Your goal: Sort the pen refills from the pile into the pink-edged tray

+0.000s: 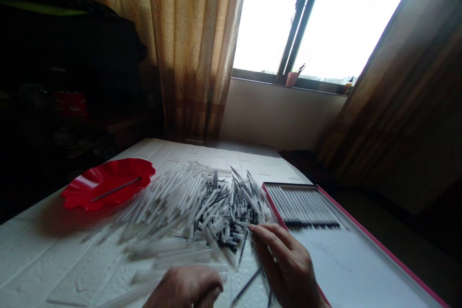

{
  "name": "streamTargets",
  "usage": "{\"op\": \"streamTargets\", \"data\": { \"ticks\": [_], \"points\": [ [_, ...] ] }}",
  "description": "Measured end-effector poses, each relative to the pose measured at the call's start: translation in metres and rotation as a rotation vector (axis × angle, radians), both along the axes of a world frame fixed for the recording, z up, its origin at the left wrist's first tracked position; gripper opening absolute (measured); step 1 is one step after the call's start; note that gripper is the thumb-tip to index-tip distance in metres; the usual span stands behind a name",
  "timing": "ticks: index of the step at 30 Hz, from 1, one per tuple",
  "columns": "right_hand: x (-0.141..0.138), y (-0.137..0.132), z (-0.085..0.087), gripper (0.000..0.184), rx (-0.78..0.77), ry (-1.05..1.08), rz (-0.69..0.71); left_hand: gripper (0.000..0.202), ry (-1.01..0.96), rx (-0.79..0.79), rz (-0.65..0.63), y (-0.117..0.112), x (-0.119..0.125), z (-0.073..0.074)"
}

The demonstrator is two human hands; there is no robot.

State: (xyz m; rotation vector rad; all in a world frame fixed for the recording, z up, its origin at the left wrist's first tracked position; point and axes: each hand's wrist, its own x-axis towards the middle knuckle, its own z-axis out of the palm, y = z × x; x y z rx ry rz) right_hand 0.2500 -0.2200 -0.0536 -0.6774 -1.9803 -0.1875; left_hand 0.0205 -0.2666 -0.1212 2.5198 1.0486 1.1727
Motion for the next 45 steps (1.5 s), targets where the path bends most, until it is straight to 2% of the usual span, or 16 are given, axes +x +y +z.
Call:
{"op": "streamTargets", "data": {
  "ticks": [3, 6, 8, 12, 15, 21, 26, 33, 39, 42, 45],
  "points": [
    [0.004, 0.001, 0.001, 0.019, -0.028, 0.063, 0.007, 0.023, -0.016, 0.091, 0.141, 0.001, -0.008, 0.028],
    [0.006, 0.002, 0.001, 0.019, -0.04, 0.083, 0.008, 0.027, 0.07, 0.107, 0.231, 0.003, -0.015, 0.042],
    [0.006, 0.002, 0.0, 0.02, -0.053, 0.073, 0.003, 0.03, 0.15, 0.132, 0.3, 0.007, -0.019, 0.041],
    [0.005, -0.001, -0.001, 0.02, -0.06, 0.052, 0.003, 0.041, 0.342, 0.191, 0.405, 0.016, -0.025, 0.024],
    [0.004, -0.002, -0.001, 0.02, -0.066, 0.046, 0.014, 0.041, 0.433, 0.181, 0.437, 0.021, -0.027, 0.014],
    [0.006, -0.001, -0.003, 0.021, -0.087, -0.001, 0.023, 0.045, 0.482, 0.148, 0.432, 0.023, -0.023, 0.012],
    [0.004, -0.001, -0.002, 0.02, -0.081, 0.033, 0.026, 0.048, 0.466, 0.231, 0.437, 0.021, -0.022, 0.016],
    [0.003, 0.0, -0.004, 0.021, -0.105, 0.043, 0.032, 0.041, 0.34, 0.337, 0.481, 0.017, -0.026, 0.043],
    [0.004, 0.001, -0.004, 0.02, -0.098, 0.047, 0.031, 0.024, -0.015, 0.412, 0.445, 0.009, -0.036, 0.065],
    [0.004, 0.0, -0.003, 0.02, -0.106, 0.048, 0.032, 0.027, -0.15, 0.447, 0.392, 0.006, -0.038, 0.071],
    [0.004, 0.0, -0.002, 0.02, -0.112, 0.049, 0.033, 0.036, -0.271, 0.375, 0.299, 0.003, -0.037, 0.067]
  ]
}}
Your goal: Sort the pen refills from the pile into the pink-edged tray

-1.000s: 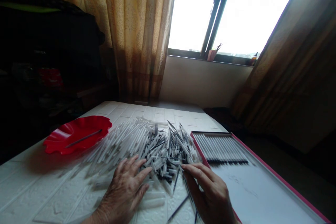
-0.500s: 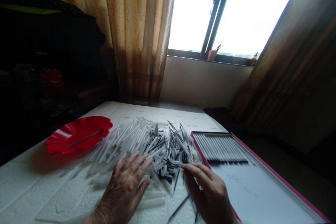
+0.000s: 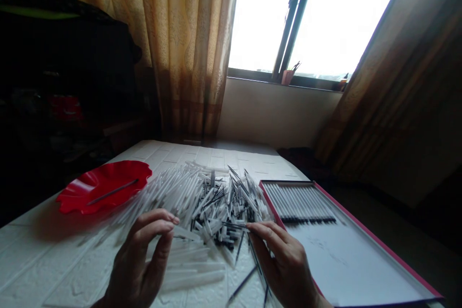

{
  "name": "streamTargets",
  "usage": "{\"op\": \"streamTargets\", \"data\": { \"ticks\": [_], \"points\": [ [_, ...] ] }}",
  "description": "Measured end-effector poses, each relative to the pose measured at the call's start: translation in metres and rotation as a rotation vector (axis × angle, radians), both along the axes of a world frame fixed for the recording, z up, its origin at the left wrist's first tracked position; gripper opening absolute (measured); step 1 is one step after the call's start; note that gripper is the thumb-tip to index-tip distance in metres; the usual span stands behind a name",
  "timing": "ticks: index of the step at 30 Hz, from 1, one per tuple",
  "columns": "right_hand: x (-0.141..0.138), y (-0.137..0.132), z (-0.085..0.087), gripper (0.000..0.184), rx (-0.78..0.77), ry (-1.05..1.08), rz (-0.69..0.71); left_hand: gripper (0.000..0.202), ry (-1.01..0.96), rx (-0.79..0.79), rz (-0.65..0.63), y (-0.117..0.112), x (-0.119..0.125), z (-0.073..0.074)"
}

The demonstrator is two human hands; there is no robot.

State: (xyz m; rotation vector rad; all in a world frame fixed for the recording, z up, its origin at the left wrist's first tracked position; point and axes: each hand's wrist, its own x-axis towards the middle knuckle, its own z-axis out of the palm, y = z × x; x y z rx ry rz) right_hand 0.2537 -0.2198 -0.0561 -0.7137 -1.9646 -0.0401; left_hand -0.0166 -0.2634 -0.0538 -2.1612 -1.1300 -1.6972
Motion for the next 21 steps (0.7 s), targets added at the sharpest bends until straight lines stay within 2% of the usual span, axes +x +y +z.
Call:
{"op": "streamTargets", "data": {
  "ticks": [3, 6, 9, 10, 13, 17, 21],
  "points": [
    [0.0, 0.0, 0.001, 0.019, 0.007, 0.015, -0.005, 0.039, -0.082, -0.077, -0.065, -0.003, 0.002, -0.009],
    [0.0, 0.0, 0.003, 0.018, 0.007, 0.026, -0.014, 0.036, -0.099, -0.114, 0.044, -0.008, 0.003, -0.011],
    [0.001, 0.0, 0.004, 0.018, 0.003, 0.035, -0.012, 0.024, 0.065, -0.108, 0.121, -0.013, 0.001, -0.004],
    [0.001, 0.0, 0.003, 0.017, 0.004, 0.04, -0.014, 0.022, 0.127, -0.081, 0.099, -0.013, 0.0, -0.001],
    [0.003, -0.002, 0.001, 0.016, 0.017, 0.104, -0.044, 0.031, 0.21, -0.041, -0.012, -0.011, 0.003, 0.0],
    [0.004, -0.009, -0.001, 0.015, -0.105, 0.275, -0.085, 0.03, 0.275, -0.159, -0.087, -0.004, 0.012, -0.016],
    [-0.003, -0.016, 0.0, 0.016, -0.229, 0.498, -0.021, 0.032, 0.366, -0.239, -0.127, 0.0, 0.019, -0.034]
  ]
}}
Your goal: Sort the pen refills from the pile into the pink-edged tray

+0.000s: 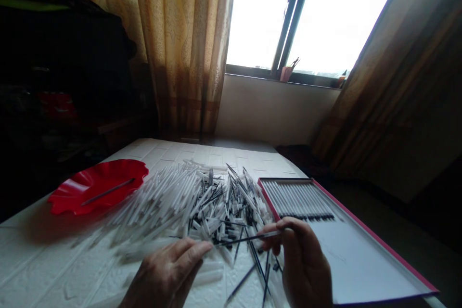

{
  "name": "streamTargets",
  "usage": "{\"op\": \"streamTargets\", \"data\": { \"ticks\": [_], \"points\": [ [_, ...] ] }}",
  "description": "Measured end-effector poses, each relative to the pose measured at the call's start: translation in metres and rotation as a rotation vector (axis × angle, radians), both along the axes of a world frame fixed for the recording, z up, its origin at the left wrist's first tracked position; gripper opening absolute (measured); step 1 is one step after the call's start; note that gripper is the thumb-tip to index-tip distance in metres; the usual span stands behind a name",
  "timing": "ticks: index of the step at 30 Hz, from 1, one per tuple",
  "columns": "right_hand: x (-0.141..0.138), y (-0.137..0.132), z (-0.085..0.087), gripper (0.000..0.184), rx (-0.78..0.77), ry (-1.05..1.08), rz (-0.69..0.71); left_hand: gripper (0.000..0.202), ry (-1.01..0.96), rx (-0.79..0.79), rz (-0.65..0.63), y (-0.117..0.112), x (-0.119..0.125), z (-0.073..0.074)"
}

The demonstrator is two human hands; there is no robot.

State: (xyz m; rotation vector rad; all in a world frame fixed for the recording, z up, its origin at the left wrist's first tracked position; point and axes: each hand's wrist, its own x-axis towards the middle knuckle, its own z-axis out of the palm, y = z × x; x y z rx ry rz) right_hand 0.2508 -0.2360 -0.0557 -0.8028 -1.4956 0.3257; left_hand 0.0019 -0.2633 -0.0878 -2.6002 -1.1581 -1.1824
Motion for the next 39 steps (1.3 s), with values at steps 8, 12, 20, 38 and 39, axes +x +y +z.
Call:
{"op": "streamTargets", "data": {
  "ticks": [8, 12, 20, 38, 39],
  "points": [
    [-0.012, -0.006, -0.001, 0.017, -0.136, 0.146, 0.054, 0.038, 0.02, -0.142, -0.091, -0.004, 0.006, -0.003],
    [-0.01, -0.003, -0.003, 0.017, -0.141, 0.134, 0.086, 0.036, -0.018, -0.122, -0.105, -0.004, 0.01, 0.002],
    [-0.004, 0.003, -0.001, 0.013, -0.135, 0.129, 0.081, 0.029, -0.057, -0.041, -0.011, -0.002, 0.008, 0.011],
    [-0.015, -0.001, -0.012, 0.013, -0.155, -0.073, 0.203, 0.032, -0.112, -0.207, -0.132, -0.006, 0.01, 0.01],
    [-0.015, -0.001, -0.012, 0.013, -0.138, -0.107, 0.21, 0.031, -0.095, -0.192, -0.119, -0.006, 0.01, 0.008]
  ]
}}
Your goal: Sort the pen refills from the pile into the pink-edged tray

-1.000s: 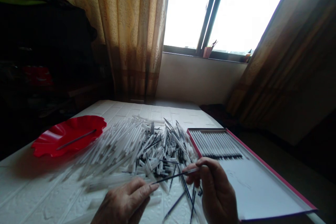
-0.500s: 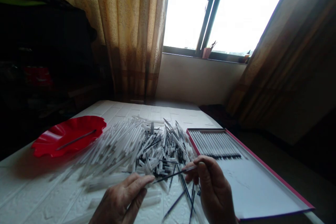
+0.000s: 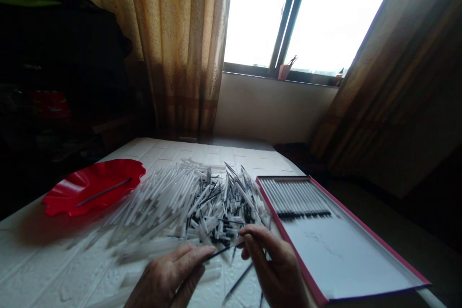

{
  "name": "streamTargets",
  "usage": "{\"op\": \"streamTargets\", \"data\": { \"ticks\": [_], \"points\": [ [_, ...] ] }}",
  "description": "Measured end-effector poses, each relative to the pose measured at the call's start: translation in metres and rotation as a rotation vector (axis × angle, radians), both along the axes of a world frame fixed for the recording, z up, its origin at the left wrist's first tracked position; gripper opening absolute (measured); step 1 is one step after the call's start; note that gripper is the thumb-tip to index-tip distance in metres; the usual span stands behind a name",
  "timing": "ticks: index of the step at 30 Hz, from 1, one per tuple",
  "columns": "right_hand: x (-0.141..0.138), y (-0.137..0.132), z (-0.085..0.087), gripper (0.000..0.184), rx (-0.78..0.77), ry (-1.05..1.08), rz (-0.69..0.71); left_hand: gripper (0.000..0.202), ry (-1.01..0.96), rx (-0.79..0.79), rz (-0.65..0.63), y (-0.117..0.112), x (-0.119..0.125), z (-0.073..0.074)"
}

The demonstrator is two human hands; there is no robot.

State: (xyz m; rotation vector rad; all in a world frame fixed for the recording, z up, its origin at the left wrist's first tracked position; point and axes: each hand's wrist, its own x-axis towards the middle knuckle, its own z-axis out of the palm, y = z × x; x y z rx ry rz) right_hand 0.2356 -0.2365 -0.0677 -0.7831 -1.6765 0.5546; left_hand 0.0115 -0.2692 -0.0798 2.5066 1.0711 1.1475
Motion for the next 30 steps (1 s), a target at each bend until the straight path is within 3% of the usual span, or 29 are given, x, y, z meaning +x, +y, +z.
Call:
{"op": "streamTargets", "data": {
  "ticks": [6, 11, 17, 26, 30],
  "points": [
    [-0.001, 0.002, -0.004, 0.019, 0.112, -0.188, 0.058, 0.017, 0.006, 0.018, 0.178, -0.003, 0.0, -0.006],
    [-0.014, 0.003, -0.017, 0.025, 0.229, -0.231, 0.053, 0.019, -0.045, -0.04, 0.169, -0.003, 0.001, -0.007],
    [-0.03, -0.001, -0.022, 0.03, 0.368, -0.473, 0.096, 0.013, -0.095, -0.095, 0.147, -0.004, 0.0, -0.007],
    [-0.028, -0.004, -0.03, 0.019, 0.27, -0.311, 0.033, 0.009, -0.053, -0.048, 0.116, -0.003, 0.003, -0.004],
    [-0.032, -0.005, -0.032, 0.026, 0.22, -0.33, 0.053, 0.005, -0.029, -0.077, 0.095, -0.004, 0.003, -0.005]
  ]
}}
